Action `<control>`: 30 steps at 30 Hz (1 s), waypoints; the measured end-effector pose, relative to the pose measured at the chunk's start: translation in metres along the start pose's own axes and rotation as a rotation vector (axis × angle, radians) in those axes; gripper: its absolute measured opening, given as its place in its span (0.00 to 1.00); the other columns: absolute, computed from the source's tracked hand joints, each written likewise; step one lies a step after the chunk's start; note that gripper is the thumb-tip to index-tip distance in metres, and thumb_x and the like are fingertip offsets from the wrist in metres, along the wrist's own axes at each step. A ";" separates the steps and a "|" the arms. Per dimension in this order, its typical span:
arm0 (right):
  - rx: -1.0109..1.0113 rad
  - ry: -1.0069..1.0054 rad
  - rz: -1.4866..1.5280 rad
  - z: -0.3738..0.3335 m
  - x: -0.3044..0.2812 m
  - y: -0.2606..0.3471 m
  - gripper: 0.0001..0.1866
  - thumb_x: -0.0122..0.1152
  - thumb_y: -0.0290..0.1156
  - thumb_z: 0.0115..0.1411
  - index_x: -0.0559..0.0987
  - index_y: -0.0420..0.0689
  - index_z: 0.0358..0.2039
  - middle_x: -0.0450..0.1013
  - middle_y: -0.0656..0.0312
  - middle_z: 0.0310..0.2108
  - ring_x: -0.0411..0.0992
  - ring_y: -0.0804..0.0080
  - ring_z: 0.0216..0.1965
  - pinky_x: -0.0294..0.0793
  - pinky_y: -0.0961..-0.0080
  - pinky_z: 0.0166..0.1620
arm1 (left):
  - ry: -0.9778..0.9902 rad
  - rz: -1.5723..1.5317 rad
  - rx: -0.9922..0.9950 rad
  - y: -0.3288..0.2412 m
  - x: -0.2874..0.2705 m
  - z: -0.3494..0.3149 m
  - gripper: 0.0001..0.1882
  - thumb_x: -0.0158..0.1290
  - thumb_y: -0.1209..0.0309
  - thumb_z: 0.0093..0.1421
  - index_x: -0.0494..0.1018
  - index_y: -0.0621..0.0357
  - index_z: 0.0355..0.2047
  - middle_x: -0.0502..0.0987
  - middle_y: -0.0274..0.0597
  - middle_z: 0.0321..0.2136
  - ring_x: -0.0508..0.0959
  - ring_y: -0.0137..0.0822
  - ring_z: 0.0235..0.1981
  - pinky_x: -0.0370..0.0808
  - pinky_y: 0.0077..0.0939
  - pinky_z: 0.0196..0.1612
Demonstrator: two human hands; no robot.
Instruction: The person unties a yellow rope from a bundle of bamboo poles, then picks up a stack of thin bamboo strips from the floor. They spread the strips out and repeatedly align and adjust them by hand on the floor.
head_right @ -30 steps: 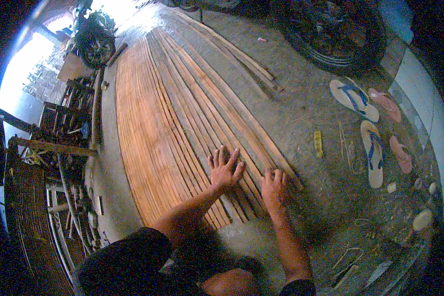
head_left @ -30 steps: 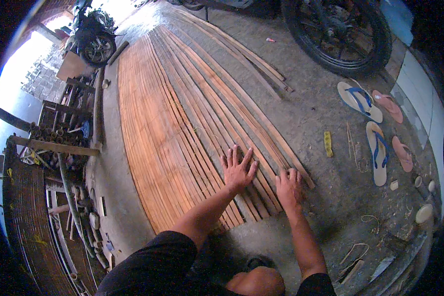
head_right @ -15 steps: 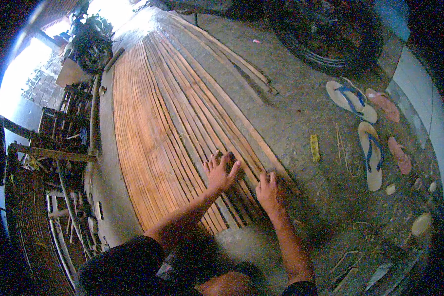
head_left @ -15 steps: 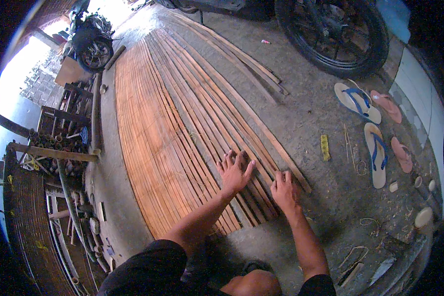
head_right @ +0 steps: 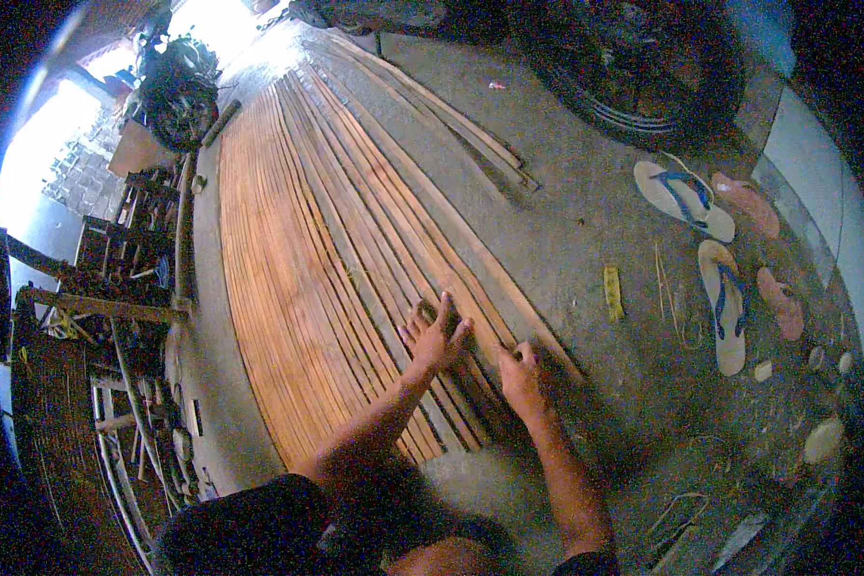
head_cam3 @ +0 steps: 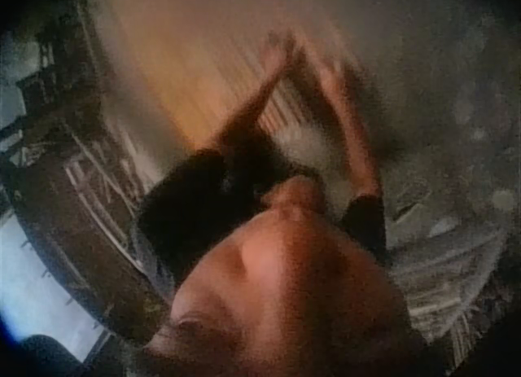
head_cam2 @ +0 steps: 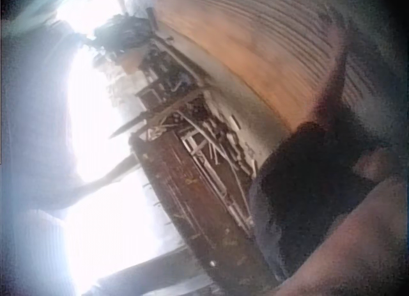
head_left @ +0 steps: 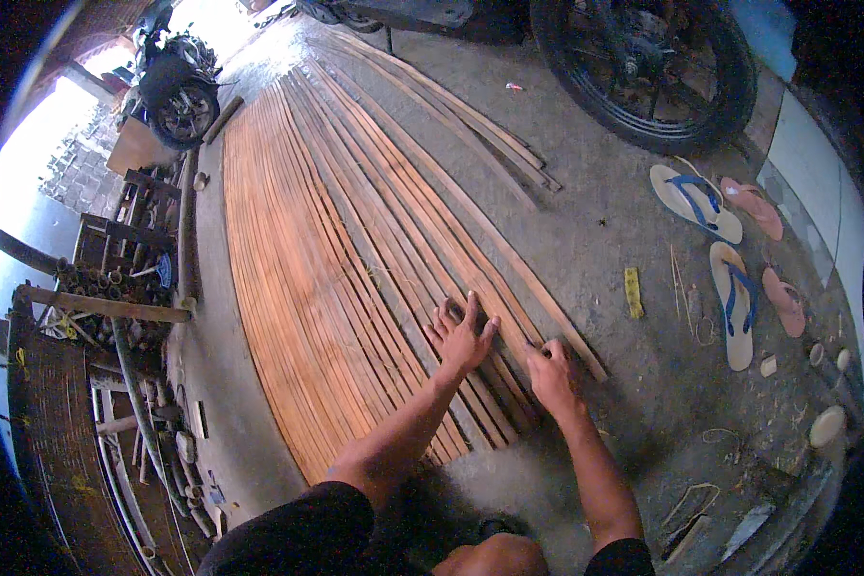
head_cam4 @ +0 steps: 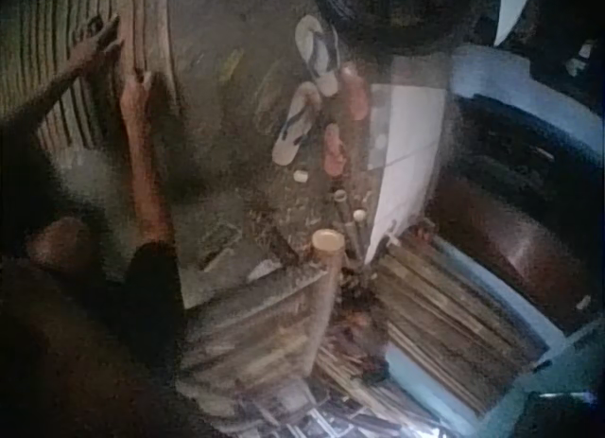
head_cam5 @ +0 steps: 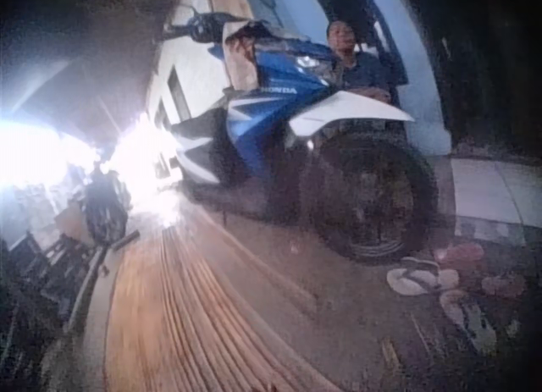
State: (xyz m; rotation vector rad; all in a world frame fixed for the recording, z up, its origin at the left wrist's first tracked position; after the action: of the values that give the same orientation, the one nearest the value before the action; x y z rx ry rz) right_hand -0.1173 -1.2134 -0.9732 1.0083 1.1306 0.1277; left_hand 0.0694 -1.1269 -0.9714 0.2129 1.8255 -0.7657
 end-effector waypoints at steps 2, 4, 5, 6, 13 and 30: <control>0.000 -0.078 0.031 0.006 -0.001 0.001 0.20 0.59 0.30 0.64 0.76 0.44 0.56 0.69 0.44 0.42 0.70 0.44 0.45 0.72 0.55 0.48 | -0.027 0.025 0.000 0.009 0.002 0.004 0.42 0.46 0.33 0.62 0.55 0.32 0.72 0.45 0.62 0.72 0.41 0.68 0.72 0.32 0.70 0.69; 0.011 -0.257 0.011 0.007 -0.012 0.000 0.21 0.58 0.30 0.64 0.74 0.44 0.58 0.69 0.43 0.42 0.70 0.43 0.46 0.72 0.54 0.48 | -0.060 0.047 0.016 0.013 0.005 0.001 0.42 0.46 0.33 0.62 0.55 0.32 0.72 0.44 0.63 0.72 0.41 0.67 0.72 0.31 0.70 0.68; 0.015 -0.253 -0.086 0.007 -0.009 -0.010 0.21 0.58 0.31 0.64 0.73 0.44 0.57 0.69 0.42 0.42 0.70 0.42 0.46 0.72 0.53 0.48 | -0.078 0.051 0.041 0.005 0.004 -0.002 0.42 0.46 0.33 0.62 0.55 0.32 0.72 0.44 0.64 0.72 0.41 0.67 0.73 0.31 0.70 0.68; 0.019 -0.248 -0.183 0.006 -0.004 -0.024 0.20 0.58 0.31 0.64 0.73 0.43 0.56 0.69 0.41 0.43 0.70 0.41 0.47 0.72 0.52 0.48 | -0.097 0.056 0.067 -0.002 0.004 -0.005 0.43 0.46 0.32 0.62 0.55 0.32 0.72 0.44 0.65 0.72 0.41 0.67 0.73 0.31 0.71 0.68; 0.267 -0.031 0.050 0.018 -0.004 -0.021 0.16 0.61 0.36 0.63 0.72 0.39 0.45 0.70 0.39 0.46 0.70 0.38 0.49 0.71 0.49 0.50 | -0.148 0.115 0.095 -0.012 -0.006 -0.015 0.46 0.45 0.28 0.59 0.55 0.33 0.72 0.44 0.65 0.72 0.41 0.65 0.73 0.29 0.72 0.68; 0.250 0.014 0.084 0.027 -0.014 -0.010 0.18 0.65 0.39 0.61 0.75 0.40 0.45 0.78 0.45 0.39 0.76 0.44 0.43 0.74 0.53 0.46 | -0.171 0.124 0.079 -0.008 -0.012 -0.018 0.47 0.41 0.27 0.60 0.53 0.36 0.73 0.47 0.65 0.71 0.43 0.62 0.73 0.29 0.70 0.69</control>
State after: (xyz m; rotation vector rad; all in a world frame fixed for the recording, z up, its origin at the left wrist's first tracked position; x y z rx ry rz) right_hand -0.1062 -1.2434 -0.9694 1.2795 1.1359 0.0615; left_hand 0.0563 -1.1197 -0.9542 0.2997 1.6070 -0.7464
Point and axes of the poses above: each hand's wrist, its own z-axis towards the middle knuckle, its own x-axis out of the palm, y = z × x, the point moved 9 cm from there along z, towards the middle knuckle
